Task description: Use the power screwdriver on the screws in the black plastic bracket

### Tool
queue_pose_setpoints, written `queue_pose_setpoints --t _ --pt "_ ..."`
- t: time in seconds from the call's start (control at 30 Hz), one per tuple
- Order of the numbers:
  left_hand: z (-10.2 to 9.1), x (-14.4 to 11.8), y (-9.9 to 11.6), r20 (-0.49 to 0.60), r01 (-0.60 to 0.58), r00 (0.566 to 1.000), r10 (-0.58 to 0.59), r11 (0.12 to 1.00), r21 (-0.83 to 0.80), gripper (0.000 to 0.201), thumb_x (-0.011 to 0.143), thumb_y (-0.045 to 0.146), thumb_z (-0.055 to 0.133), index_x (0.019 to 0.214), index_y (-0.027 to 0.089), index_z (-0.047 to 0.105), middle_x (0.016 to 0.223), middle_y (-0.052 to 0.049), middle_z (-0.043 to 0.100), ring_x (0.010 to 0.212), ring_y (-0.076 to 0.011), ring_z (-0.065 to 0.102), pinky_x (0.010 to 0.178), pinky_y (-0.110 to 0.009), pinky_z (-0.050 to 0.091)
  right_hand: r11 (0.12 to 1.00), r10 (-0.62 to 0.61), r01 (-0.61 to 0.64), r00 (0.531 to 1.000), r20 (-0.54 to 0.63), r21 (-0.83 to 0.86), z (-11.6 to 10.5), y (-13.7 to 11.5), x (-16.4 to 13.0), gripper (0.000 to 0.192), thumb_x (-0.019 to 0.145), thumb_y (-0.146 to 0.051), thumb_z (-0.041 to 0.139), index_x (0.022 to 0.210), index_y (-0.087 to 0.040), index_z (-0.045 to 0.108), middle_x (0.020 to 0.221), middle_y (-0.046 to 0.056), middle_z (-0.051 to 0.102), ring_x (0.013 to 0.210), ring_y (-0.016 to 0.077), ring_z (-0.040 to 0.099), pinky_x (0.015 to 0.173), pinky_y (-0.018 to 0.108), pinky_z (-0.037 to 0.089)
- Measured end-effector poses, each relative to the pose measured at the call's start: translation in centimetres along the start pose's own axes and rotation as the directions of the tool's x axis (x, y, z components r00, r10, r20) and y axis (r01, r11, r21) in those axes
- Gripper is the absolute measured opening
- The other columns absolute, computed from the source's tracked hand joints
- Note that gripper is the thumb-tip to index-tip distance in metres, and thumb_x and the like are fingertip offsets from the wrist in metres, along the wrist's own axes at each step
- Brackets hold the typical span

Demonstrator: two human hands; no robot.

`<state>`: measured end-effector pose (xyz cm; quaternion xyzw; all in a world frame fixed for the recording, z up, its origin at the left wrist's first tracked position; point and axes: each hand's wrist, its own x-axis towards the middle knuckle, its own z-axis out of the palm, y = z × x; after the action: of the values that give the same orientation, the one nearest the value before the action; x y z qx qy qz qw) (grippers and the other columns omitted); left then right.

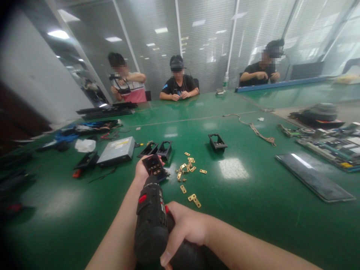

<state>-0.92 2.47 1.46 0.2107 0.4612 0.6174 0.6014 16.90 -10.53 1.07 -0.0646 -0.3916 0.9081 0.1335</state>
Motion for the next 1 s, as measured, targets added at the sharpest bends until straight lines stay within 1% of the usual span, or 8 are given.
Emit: queue_pose_setpoints --t 0.13,0.33,0.4,0.47,0.53,0.63,0.73,1.0 --pt "0.4 -0.4 0.2 -0.013 -0.012 1.0 0.012 1.0 0.001 0.017 0.079 0.019 0.05 0.073 0.009 0.063 0.059 -0.009 0.063 0.05 -0.0234 0.062 0.047 -0.031 0.05 1.0 0.005 -0.005 1.0 -0.016 -0.003 0.2 -0.2 0.1 0.028 0.044 -0.01 0.086 0.062 -0.003 0.066 0.059 0.008 0.066 0.047 0.0162 0.063 0.047 0.023 0.052" --pt "0.4 -0.6 0.4 -0.021 -0.032 0.999 0.033 0.999 0.024 0.015 0.077 0.018 0.053 0.073 0.009 0.064 0.06 -0.01 0.063 0.051 -0.0241 0.063 0.046 -0.031 0.049 1.0 0.027 -0.027 0.999 -0.042 0.007 0.3 -0.3 0.1 0.031 0.041 -0.012 0.087 0.059 -0.004 0.063 0.058 0.008 0.065 0.046 0.0161 0.061 0.045 0.023 0.052" --pt "0.3 -0.4 0.3 -0.014 -0.027 1.0 0.028 0.999 0.019 0.016 0.078 0.019 0.053 0.074 0.008 0.064 0.06 -0.01 0.063 0.051 -0.0244 0.063 0.046 -0.031 0.049 1.0 0.023 -0.023 0.997 -0.08 -0.007 0.2 -0.1 0.1 0.036 0.037 -0.013 0.088 0.061 -0.004 0.063 0.057 0.008 0.064 0.046 0.0154 0.06 0.044 0.022 0.051" --pt "0.1 -0.2 0.2 -0.007 -0.015 1.0 0.015 1.0 0.011 0.018 0.079 0.02 0.051 0.075 0.008 0.064 0.061 -0.011 0.064 0.052 -0.0247 0.063 0.047 -0.032 0.05 1.0 0.002 -0.004 0.986 -0.165 -0.014 0.0 0.2 0.0 0.046 0.03 -0.011 0.089 0.069 -0.004 0.064 0.06 0.007 0.065 0.048 0.0145 0.06 0.044 0.021 0.05" --pt "-0.1 0.0 0.1 -0.009 -0.004 1.0 0.004 1.0 0.006 0.018 0.079 0.02 0.05 0.075 0.009 0.064 0.061 -0.011 0.064 0.052 -0.0251 0.063 0.047 -0.032 0.051 1.0 -0.017 0.015 0.967 -0.255 -0.01 -0.2 0.4 0.0 0.064 0.023 -0.007 0.088 0.082 -0.005 0.065 0.067 0.007 0.066 0.053 0.0148 0.061 0.047 0.02 0.051" --pt "-0.3 0.1 0.1 -0.013 -0.001 1.0 0.001 1.0 0.013 0.016 0.079 0.02 0.051 0.074 0.01 0.063 0.06 -0.011 0.064 0.051 -0.0254 0.063 0.046 -0.033 0.051 1.0 -0.005 0.006 0.945 -0.327 0.002 -0.4 0.6 0.0 0.079 0.018 -0.006 0.088 0.093 -0.006 0.063 0.071 0.008 0.067 0.058 0.0157 0.062 0.049 0.021 0.051" --pt "-0.3 0.1 0.1 -0.015 -0.006 1.0 0.006 1.0 0.021 0.016 0.078 0.02 0.052 0.074 0.01 0.064 0.059 -0.01 0.063 0.051 -0.0248 0.063 0.046 -0.032 0.051 1.0 -0.002 0.002 0.945 -0.328 0.0 -0.4 0.7 0.1 0.077 0.017 -0.008 0.088 0.09 -0.006 0.063 0.068 0.007 0.066 0.054 0.0144 0.06 0.048 0.021 0.05" --pt "0.0 -0.1 0.3 -0.035 0.016 0.999 -0.016 1.0 0.005 0.02 0.08 0.022 0.049 0.075 0.009 0.065 0.061 -0.011 0.064 0.052 -0.0253 0.063 0.045 -0.033 0.051 0.998 -0.029 0.017 0.973 -0.23 -0.056 -1.4 1.4 0.2 0.062 0.029 -0.02 0.09 0.082 -0.008 0.061 0.066 0.007 0.067 0.051 0.0161 0.061 0.047 0.023 0.05"
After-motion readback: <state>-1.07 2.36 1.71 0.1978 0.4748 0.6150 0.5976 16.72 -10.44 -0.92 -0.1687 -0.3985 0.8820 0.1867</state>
